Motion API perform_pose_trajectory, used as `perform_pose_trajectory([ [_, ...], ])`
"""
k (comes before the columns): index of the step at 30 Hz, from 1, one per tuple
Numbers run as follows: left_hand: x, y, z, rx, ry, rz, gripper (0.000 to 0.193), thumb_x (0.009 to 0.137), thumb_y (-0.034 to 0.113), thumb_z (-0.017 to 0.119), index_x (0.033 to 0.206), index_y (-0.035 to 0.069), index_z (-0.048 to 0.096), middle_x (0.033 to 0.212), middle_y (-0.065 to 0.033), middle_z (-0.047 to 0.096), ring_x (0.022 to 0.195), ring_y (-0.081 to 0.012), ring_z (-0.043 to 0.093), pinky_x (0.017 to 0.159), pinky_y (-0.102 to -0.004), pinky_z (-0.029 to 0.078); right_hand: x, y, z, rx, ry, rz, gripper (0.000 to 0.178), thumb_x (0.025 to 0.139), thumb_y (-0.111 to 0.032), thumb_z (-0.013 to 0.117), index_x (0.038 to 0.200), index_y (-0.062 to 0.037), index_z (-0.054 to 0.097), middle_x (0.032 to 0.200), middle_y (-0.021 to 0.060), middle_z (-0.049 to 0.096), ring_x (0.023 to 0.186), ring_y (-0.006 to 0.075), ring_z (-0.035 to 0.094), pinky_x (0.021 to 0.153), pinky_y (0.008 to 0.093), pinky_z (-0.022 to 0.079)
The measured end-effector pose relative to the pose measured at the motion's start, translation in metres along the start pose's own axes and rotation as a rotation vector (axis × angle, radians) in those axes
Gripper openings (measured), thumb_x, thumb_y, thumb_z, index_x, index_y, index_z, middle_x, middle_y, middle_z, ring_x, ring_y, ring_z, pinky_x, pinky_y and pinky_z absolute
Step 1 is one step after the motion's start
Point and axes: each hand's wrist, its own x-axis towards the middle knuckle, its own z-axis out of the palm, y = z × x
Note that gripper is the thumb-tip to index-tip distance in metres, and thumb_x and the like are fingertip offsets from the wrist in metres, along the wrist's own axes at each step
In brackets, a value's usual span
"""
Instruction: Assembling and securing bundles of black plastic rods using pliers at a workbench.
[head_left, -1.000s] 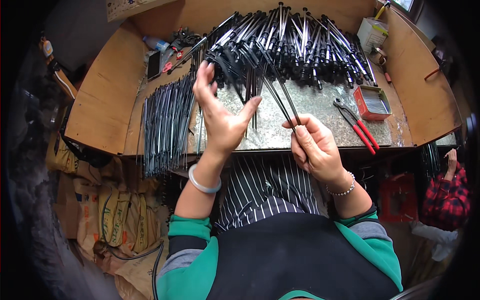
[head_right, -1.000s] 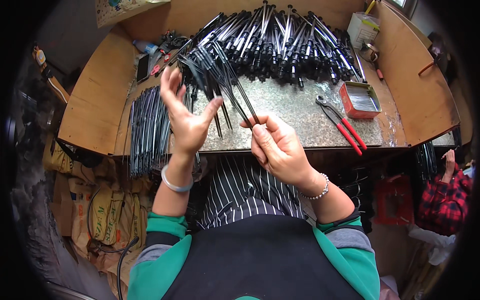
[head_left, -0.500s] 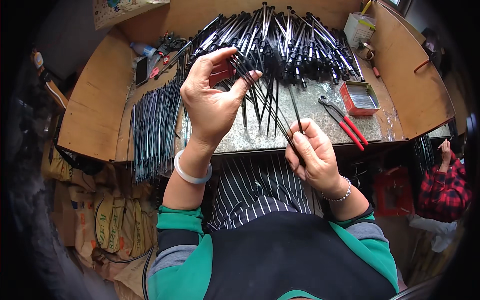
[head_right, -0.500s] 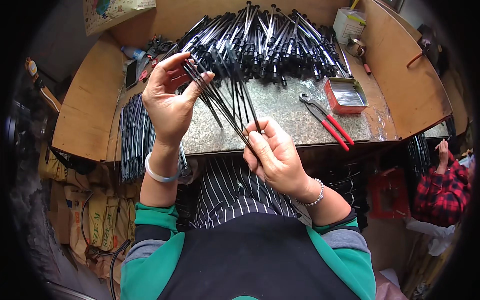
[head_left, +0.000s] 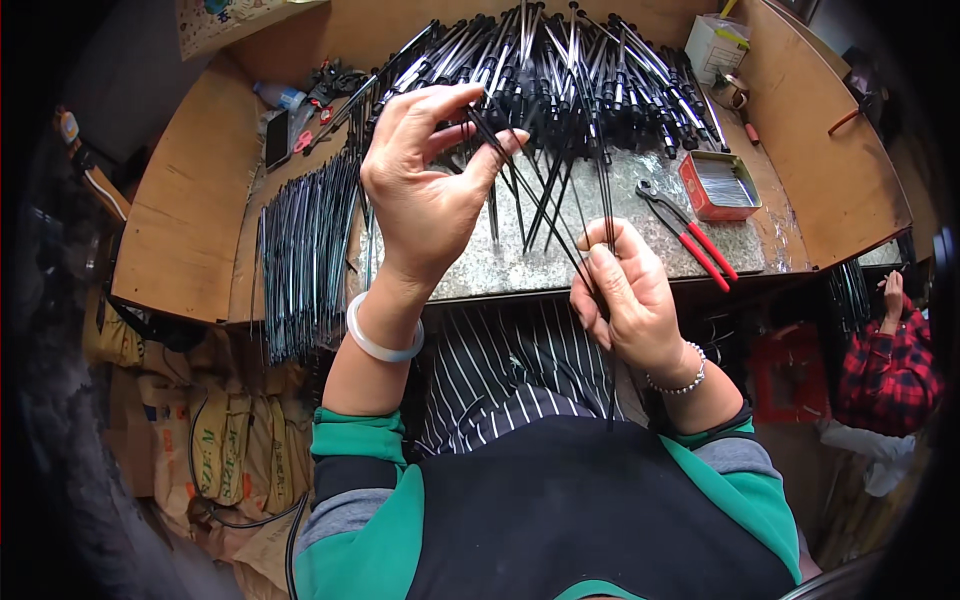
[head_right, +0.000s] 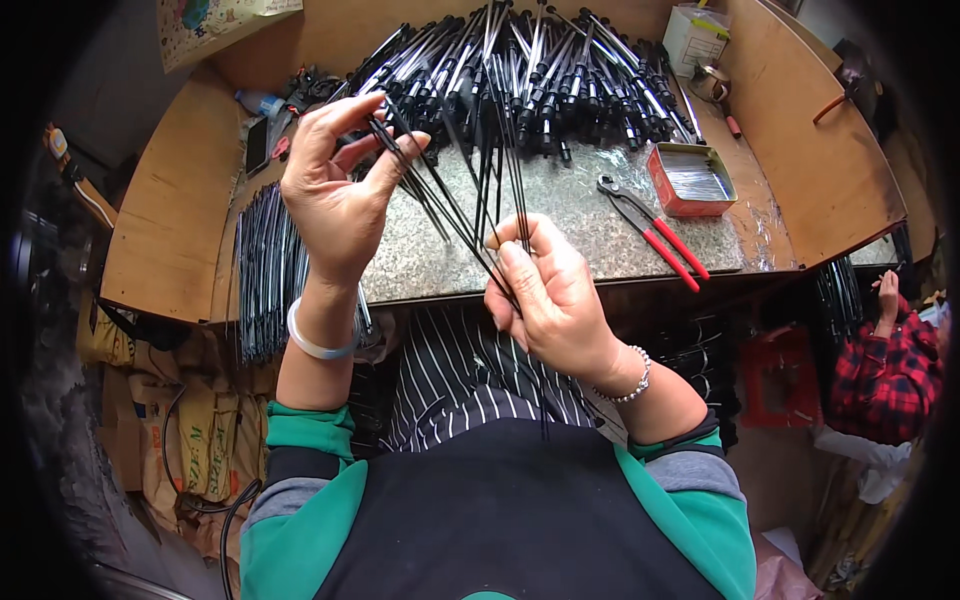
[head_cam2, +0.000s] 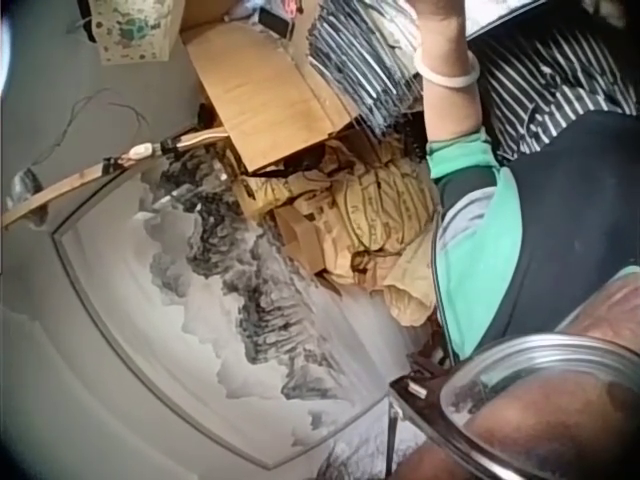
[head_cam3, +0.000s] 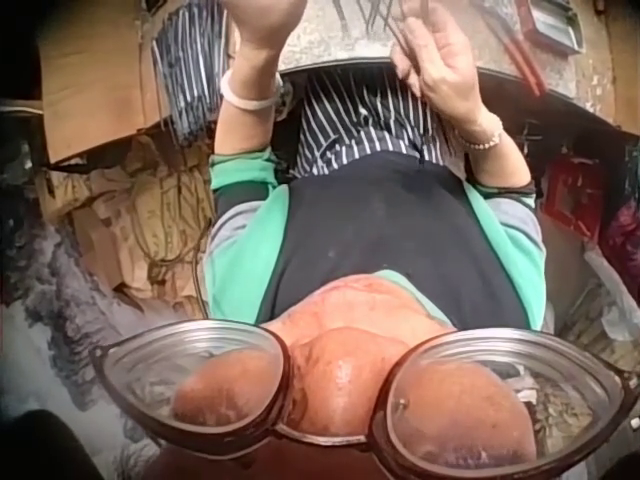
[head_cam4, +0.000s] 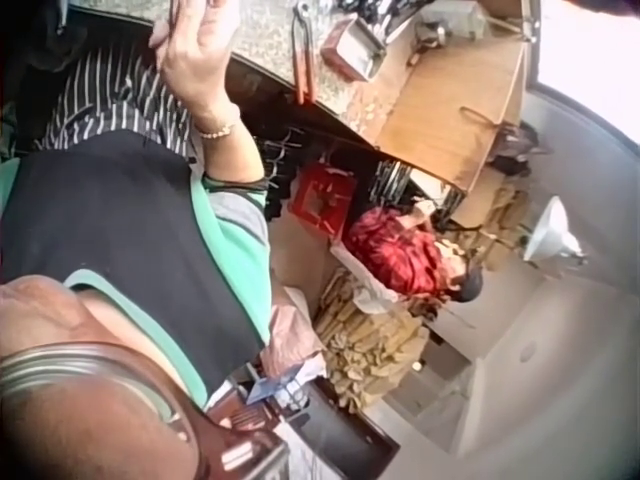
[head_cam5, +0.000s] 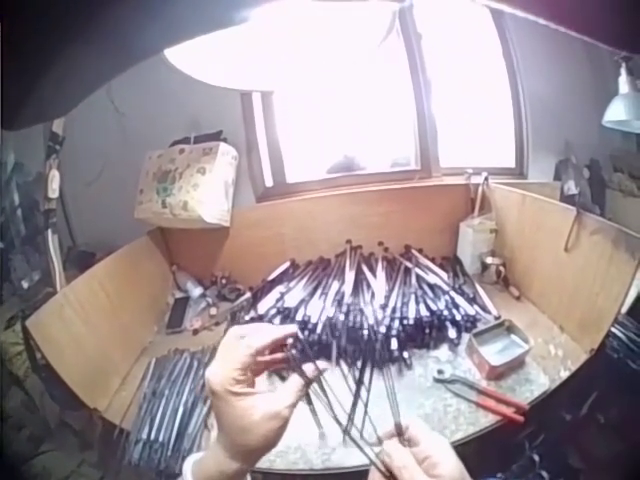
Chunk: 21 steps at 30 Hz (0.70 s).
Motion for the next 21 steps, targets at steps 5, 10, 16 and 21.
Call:
perform_pose_trajectory([
  [5,-0.002,0.004,-0.003,0.120,-0.007,-0.002,0.037,0.065,0.000,0.076,0.097,0.001,0.058,0.085,-0.0032,0.059,0.074,-0.0089,0.059,0.068,-0.0216,0.051,-0.001,0.000,0.005,-0.007,0.003,-0.038,0.019,0.096,-0.018,0.040,0.105,-0.0010,0.044,0.053,0.0014,0.047,0.033,0.0031,0.032,0.032,0.0149,0.024],
  [10,-0.003,0.006,-0.006,0.194,0.052,0.023,0.036,0.061,0.010,0.081,0.088,0.003,0.058,0.080,-0.0032,0.059,0.065,-0.0088,0.059,0.062,-0.0217,0.050,-0.001,0.000,0.008,0.001,0.028,-0.031,0.019,0.095,-0.017,0.043,0.102,0.0007,0.047,0.052,-0.0003,0.045,0.033,0.0025,0.031,0.032,0.0151,0.024],
  [16,-0.006,0.002,-0.005,-0.129,-0.041,-0.057,0.029,0.067,0.006,0.077,0.088,0.003,0.058,0.081,-0.0029,0.060,0.067,-0.0088,0.060,0.063,-0.0210,0.051,-0.001,-0.001,0.005,-0.019,0.019,-0.003,0.016,0.096,-0.017,0.040,0.098,-0.0015,0.045,0.052,0.0016,0.047,0.032,0.0038,0.032,0.031,0.0160,0.025],
  [21,-0.007,-0.005,-0.019,-0.233,0.059,0.086,0.023,0.075,-0.005,0.067,0.095,-0.002,0.059,0.092,-0.0087,0.060,0.081,-0.0125,0.062,0.070,-0.0208,0.053,0.010,-0.001,-0.021,-0.030,0.162,-0.042,0.014,0.097,-0.017,0.036,0.094,-0.0038,0.041,0.055,0.0084,0.054,0.033,0.0086,0.043,0.032,0.0168,0.034],
])
